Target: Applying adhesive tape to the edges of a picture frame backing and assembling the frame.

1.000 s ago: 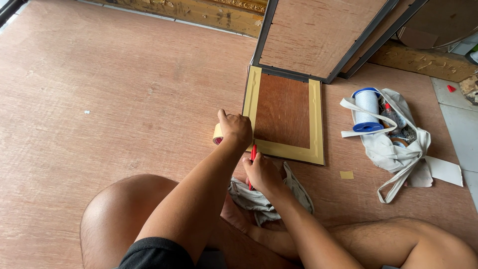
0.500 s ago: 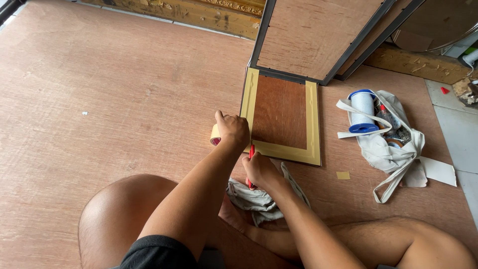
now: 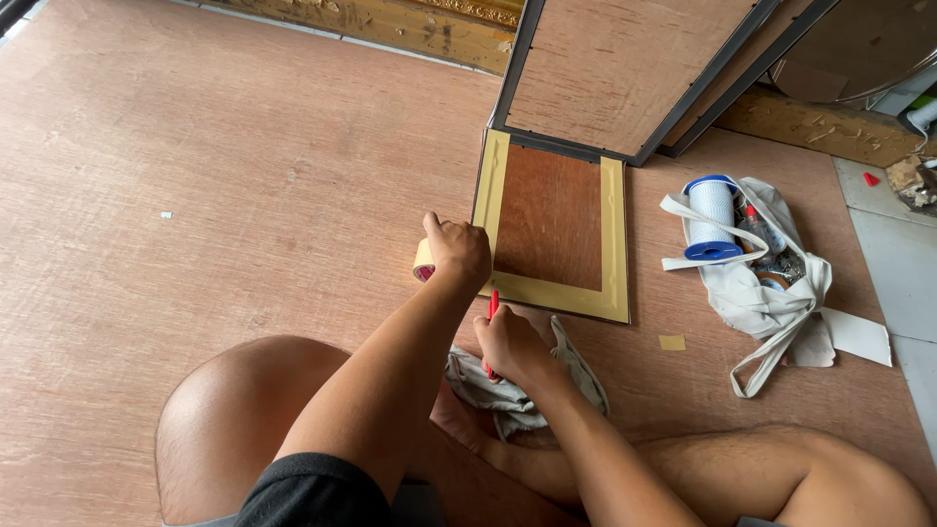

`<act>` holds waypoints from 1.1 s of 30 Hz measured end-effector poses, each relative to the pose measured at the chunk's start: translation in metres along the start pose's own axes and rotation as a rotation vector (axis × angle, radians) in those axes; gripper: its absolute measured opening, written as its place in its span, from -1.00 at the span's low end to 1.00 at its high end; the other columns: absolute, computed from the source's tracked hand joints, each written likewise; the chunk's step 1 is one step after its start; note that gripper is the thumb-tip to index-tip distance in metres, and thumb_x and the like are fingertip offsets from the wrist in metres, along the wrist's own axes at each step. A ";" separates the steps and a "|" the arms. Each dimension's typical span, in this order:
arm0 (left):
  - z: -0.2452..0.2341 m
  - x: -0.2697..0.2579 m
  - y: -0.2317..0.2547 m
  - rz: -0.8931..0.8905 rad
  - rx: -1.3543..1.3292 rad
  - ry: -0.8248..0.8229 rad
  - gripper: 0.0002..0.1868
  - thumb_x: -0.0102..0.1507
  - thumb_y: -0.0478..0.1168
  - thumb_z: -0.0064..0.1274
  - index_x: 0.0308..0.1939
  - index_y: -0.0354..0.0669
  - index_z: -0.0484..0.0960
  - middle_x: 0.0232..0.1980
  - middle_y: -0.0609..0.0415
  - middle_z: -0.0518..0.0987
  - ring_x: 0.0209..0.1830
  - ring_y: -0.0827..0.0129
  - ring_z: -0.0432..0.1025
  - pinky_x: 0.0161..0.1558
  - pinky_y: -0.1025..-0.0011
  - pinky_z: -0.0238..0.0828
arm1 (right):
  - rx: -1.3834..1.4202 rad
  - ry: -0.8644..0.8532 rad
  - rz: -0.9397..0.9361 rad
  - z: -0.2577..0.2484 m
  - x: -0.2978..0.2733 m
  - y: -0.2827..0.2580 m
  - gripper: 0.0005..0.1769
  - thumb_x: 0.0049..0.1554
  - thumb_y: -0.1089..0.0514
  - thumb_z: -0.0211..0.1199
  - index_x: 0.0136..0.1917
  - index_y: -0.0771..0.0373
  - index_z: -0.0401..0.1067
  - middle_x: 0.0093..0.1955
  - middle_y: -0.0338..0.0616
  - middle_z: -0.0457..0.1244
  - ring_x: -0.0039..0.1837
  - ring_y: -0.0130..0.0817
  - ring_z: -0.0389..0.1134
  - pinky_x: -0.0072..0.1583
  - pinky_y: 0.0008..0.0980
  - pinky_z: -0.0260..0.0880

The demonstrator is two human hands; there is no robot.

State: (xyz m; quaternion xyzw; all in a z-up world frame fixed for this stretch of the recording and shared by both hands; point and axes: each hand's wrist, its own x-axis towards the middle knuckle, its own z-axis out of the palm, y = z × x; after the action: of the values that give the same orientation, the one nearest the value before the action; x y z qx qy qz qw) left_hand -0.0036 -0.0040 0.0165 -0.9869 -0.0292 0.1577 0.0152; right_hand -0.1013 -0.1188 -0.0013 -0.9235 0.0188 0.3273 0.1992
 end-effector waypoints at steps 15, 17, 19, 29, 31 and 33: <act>0.009 0.008 0.000 0.003 0.015 0.008 -0.56 0.44 -0.20 -0.18 0.23 -0.07 0.80 0.11 0.17 0.79 0.18 0.10 0.61 0.26 -0.19 -0.09 | -0.022 0.010 0.046 0.003 -0.033 -0.014 -0.38 0.33 -0.25 -0.16 0.25 0.26 0.44 -0.25 -0.23 0.53 0.14 -0.06 0.65 0.35 -0.02 0.52; 0.008 0.007 0.000 0.005 0.011 0.011 -0.56 0.44 -0.20 -0.18 0.23 -0.06 0.80 0.11 0.18 0.79 0.19 0.12 0.61 0.26 -0.18 -0.09 | -0.033 0.020 0.043 0.008 -0.033 -0.011 -0.38 0.35 -0.25 -0.16 0.26 0.27 0.44 -0.18 -0.16 0.54 0.19 0.00 0.63 0.35 0.02 0.52; 0.007 0.005 -0.001 0.006 0.008 0.011 -0.56 0.44 -0.19 -0.18 0.22 -0.05 0.80 0.11 0.20 0.79 0.19 0.14 0.61 0.25 -0.17 -0.09 | -0.042 0.028 0.039 0.013 -0.030 -0.007 -0.37 0.37 -0.25 -0.15 0.28 0.28 0.44 -0.10 -0.08 0.56 0.24 0.07 0.61 0.34 0.06 0.52; -0.002 -0.007 -0.002 0.008 0.010 0.013 -0.56 0.46 -0.23 -0.19 0.24 -0.06 0.79 0.13 0.19 0.79 0.20 0.14 0.61 0.28 -0.20 -0.10 | 0.124 -0.023 0.014 0.004 -0.053 -0.003 -0.43 0.27 -0.28 -0.04 0.15 0.22 0.43 -0.37 -0.25 0.49 0.00 -0.14 0.64 0.24 -0.09 0.55; 0.005 -0.004 -0.003 0.012 0.016 0.010 -0.56 0.46 -0.23 -0.19 0.24 -0.06 0.79 0.14 0.19 0.79 0.21 0.15 0.61 0.28 -0.20 -0.10 | 0.231 -0.061 -0.012 -0.014 -0.074 -0.002 -0.43 0.19 -0.25 0.05 0.13 0.28 0.45 -0.34 -0.11 0.51 -0.05 -0.11 0.65 0.20 -0.12 0.58; 0.020 0.011 -0.005 0.032 -0.003 0.036 -0.59 0.41 -0.09 -0.05 0.20 -0.05 0.81 0.10 0.21 0.80 0.16 0.14 0.63 0.29 -0.16 -0.11 | 0.353 0.179 -0.071 -0.022 -0.072 0.016 -0.47 0.33 -0.30 0.03 0.09 0.19 0.49 -0.33 -0.08 0.52 -0.11 -0.08 0.63 0.10 -0.10 0.58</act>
State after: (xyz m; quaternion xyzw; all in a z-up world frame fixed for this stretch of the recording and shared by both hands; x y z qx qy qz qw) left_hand -0.0001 0.0020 -0.0059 -0.9900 -0.0132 0.1403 0.0116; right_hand -0.1474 -0.1490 0.0526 -0.8998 0.0612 0.2282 0.3669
